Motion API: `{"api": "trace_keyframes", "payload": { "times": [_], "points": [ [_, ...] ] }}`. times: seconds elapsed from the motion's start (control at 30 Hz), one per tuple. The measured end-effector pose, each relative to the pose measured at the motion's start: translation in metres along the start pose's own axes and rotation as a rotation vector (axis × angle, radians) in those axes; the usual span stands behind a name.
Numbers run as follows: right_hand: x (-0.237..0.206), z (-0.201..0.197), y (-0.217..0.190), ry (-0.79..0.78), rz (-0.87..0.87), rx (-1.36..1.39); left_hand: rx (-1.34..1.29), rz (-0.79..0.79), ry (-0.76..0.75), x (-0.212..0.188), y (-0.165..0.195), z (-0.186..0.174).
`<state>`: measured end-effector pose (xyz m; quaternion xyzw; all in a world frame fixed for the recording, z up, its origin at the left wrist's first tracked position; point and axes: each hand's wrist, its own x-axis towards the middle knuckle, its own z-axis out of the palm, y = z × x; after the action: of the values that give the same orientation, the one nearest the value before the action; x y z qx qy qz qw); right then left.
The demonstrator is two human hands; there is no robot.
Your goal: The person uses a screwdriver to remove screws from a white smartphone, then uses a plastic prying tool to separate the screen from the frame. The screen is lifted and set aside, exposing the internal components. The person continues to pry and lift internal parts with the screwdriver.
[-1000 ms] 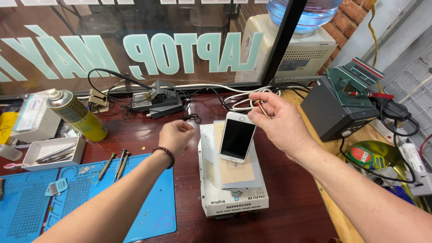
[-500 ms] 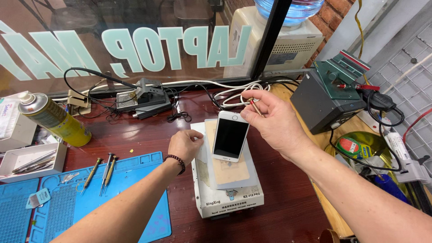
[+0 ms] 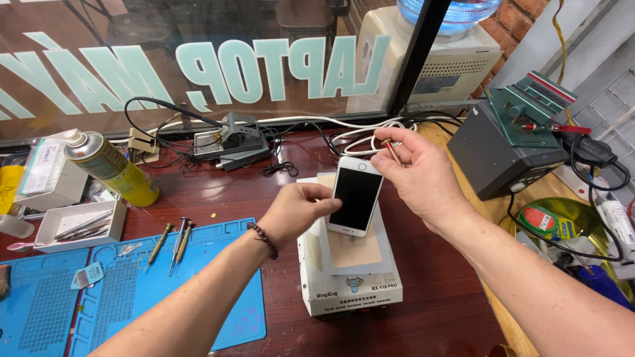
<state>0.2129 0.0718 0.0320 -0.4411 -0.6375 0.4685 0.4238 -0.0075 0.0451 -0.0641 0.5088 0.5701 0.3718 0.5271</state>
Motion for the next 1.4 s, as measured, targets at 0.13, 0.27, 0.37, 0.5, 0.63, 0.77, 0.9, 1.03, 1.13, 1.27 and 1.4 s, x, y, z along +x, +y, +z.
{"api": "trace_keyframes", "payload": {
  "times": [0.13, 0.27, 0.37, 0.5, 0.63, 0.77, 0.9, 1.03, 1.13, 1.27, 1.4],
  "points": [
    [0.005, -0.003, 0.005, 0.090, 0.024, -0.043, -0.096, 0.128, -0.041, 0.001, 0.012, 0.006],
    [0.000, -0.006, 0.020, 0.128, 0.193, -0.224, 0.009, 0.027, 0.081, 0.000, 0.021, -0.002],
    [-0.020, -0.004, 0.042, 0.149, 0.342, -0.299, 0.328, -0.016, 0.156, -0.001, 0.024, 0.002],
    [-0.038, -0.001, 0.070, 0.190, 0.441, -0.297, 0.411, -0.082, 0.185, -0.002, 0.024, 0.013],
    [-0.041, -0.006, 0.078, 0.174, 0.466, -0.377, 0.510, -0.083, 0.205, -0.009, 0.023, 0.016],
    [-0.033, -0.007, 0.058, 0.253, 0.305, -0.465, 0.682, 0.117, 0.336, -0.027, 0.028, 0.022],
    [-0.018, 0.010, 0.017, 0.111, -0.089, -0.490, 0.059, 0.025, 0.245, -0.030, 0.047, 0.027],
    [-0.018, 0.051, -0.020, -0.077, -0.236, -0.637, -0.545, -0.081, 0.156, -0.038, 0.061, 0.011],
    [-0.020, 0.075, -0.039, -0.136, -0.253, -0.619, -0.667, -0.142, 0.203, -0.050, 0.062, -0.009],
    [-0.024, 0.104, -0.048, -0.223, -0.161, -0.611, -0.683, -0.210, 0.306, -0.055, 0.048, -0.028],
    [-0.023, 0.116, -0.046, -0.443, -0.028, -0.566, -0.681, -0.182, 0.359, -0.050, 0.009, -0.049]
  ]
}}
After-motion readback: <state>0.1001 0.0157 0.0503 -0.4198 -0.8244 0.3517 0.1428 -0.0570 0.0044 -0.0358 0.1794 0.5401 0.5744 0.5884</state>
